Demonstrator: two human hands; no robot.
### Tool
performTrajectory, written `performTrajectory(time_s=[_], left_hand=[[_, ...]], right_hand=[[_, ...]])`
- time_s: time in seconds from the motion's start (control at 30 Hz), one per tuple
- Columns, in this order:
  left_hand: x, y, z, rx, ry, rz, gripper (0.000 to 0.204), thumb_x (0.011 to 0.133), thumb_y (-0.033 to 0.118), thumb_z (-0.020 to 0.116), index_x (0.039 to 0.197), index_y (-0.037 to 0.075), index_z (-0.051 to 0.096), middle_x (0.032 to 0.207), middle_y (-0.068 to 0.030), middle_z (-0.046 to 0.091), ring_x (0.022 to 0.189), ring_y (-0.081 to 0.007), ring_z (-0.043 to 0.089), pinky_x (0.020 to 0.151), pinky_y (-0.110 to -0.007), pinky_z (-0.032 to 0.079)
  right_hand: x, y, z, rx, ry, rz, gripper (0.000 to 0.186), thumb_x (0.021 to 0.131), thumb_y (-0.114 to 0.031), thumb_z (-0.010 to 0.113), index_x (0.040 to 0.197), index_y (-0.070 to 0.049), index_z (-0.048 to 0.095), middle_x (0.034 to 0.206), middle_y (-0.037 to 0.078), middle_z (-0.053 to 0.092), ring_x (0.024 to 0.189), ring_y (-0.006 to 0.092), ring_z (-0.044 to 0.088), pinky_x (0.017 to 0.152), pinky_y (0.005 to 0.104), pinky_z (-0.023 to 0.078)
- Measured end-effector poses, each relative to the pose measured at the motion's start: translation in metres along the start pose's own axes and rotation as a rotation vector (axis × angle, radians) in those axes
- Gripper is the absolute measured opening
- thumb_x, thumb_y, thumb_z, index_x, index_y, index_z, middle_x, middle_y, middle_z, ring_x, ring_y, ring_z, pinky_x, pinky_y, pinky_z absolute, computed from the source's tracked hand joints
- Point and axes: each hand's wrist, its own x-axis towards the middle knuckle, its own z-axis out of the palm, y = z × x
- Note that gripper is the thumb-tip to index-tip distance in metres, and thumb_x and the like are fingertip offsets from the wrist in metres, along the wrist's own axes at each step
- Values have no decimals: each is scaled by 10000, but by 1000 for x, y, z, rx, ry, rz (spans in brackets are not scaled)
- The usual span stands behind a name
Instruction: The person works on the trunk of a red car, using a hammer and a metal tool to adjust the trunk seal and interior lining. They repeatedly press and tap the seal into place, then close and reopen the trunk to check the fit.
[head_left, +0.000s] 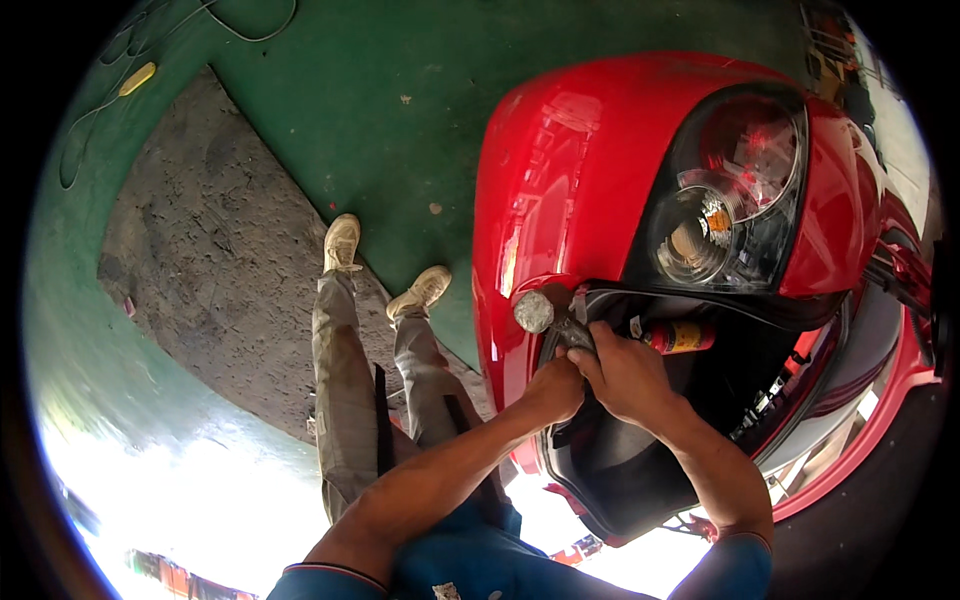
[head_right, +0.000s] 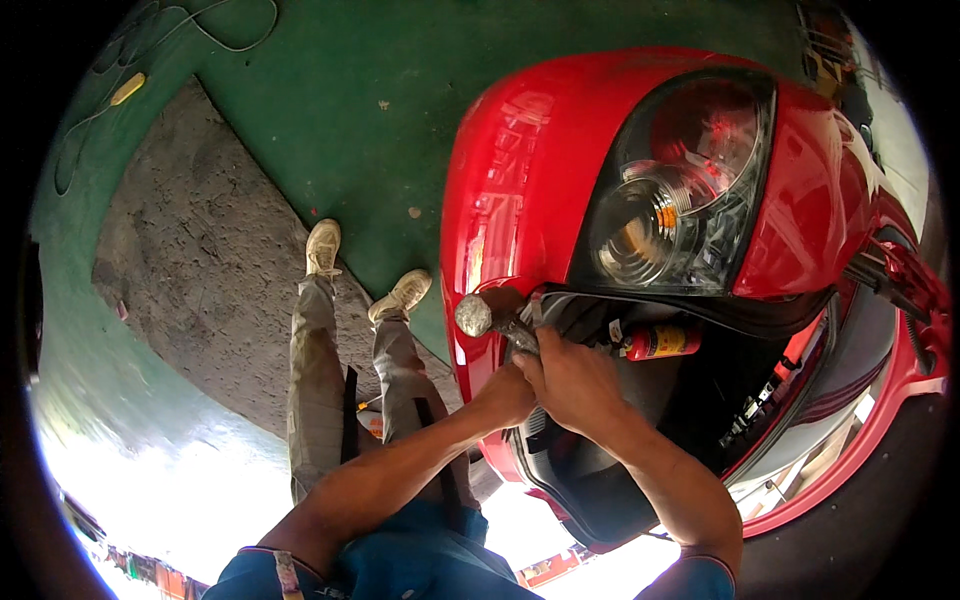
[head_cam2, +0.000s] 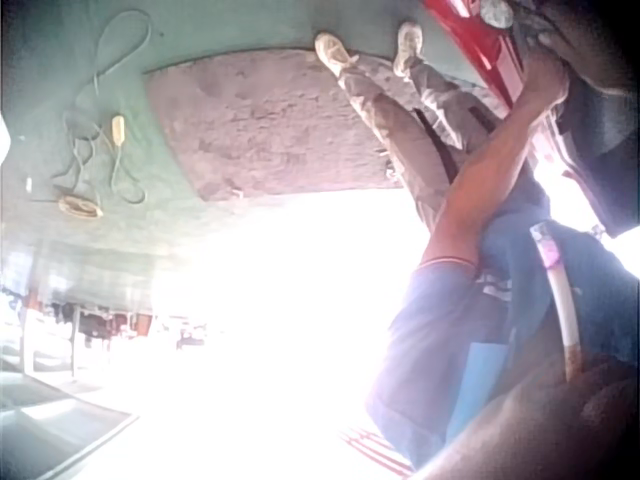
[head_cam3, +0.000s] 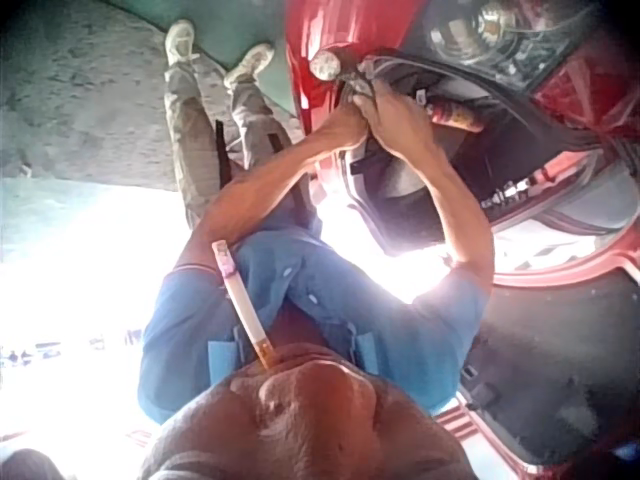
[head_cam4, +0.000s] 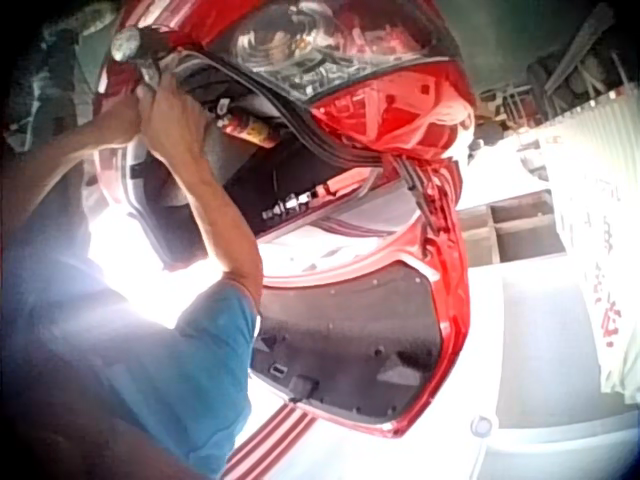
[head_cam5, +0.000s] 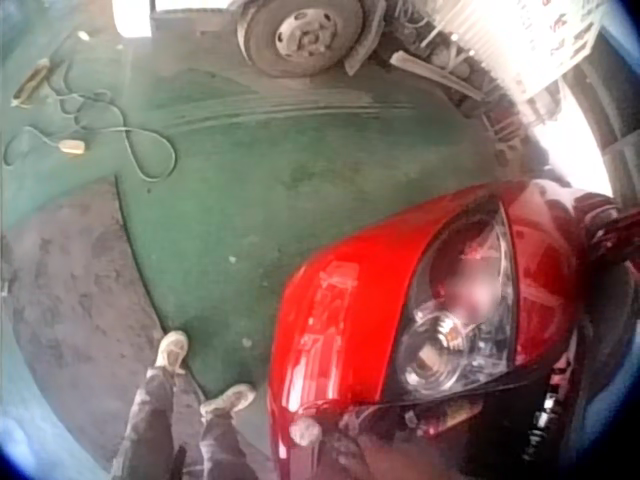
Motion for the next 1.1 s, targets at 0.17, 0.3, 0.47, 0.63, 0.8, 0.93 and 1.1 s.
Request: performTrajectory(time_s=[0.17, 0.3, 0.47, 0.63, 0.8, 0.93, 1.1], left_hand=[[-1, 3, 2, -176, 103, -166, 285, 910, 168, 563, 1073, -48, 653, 991, -293, 700, 954, -459, 678, 832, -518, 543], [-21, 37, -37, -349, -15, -212, 336, 965, 207, 494, 1164, -16, 648, 1133, -321, 668, 1100, -469, 636, 921, -534, 523], [-15, 18, -25, -295, -43, -171, 380, 982, 257, 476, 1219, 1, 626, 1155, -315, 663, 1129, -466, 626, 951, -546, 506], [-7, 16, -21, -228, -84, -235, 487, 1001, 280, 428, 1280, -113, 498, 1135, -357, 650, 1120, -479, 629, 938, -552, 510], [-5, 9, -11, -193, -34, -143, 428, 992, 241, 447, 1194, -123, 543, 1112, -356, 656, 1095, -478, 641, 932, -548, 514], [-8, -5, 2, -339, 45, -69, 368, 981, 224, 482, 1055, -111, 615, 1060, -330, 677, 1031, -471, 659, 883, -540, 530], [-9, -8, 1, -336, 34, -79, 364, 980, 224, 485, 1059, -107, 613, 1052, -328, 678, 1023, -470, 660, 877, -539, 530]], right_hand=[[-1, -4, -8, -2, -115, -13, 497, 986, -307, 572, 1334, 33, 469, 1015, 285, 688, 913, 448, 686, 781, 542, 528], [-4, -10, -11, -31, -191, -86, 631, 985, -277, 552, 1507, 5, 335, 1120, 300, 664, 966, 426, 688, 815, 531, 533], [3, -25, -12, -89, -210, -30, 684, 985, -278, 549, 1575, -67, 276, 1033, 283, 670, 918, 443, 686, 801, 534, 536], [7, -23, -11, -118, -217, 55, 719, 970, -245, 586, 1592, -97, 255, 1047, 254, 674, 923, 428, 677, 824, 518, 523], [5, -25, -7, -89, -181, 71, 673, 982, -276, 546, 1587, -129, 290, 1016, 285, 665, 914, 448, 685, 809, 541, 538], [5, -39, -7, -71, -220, -7, 671, 981, -259, 541, 1588, -125, 287, 1040, 283, 666, 888, 450, 690, 785, 537, 545], [-2, -60, -8, -27, -203, -163, 669, 969, -223, 547, 1581, -116, 300, 1048, 272, 674, 850, 448, 694, 741, 527, 554]])
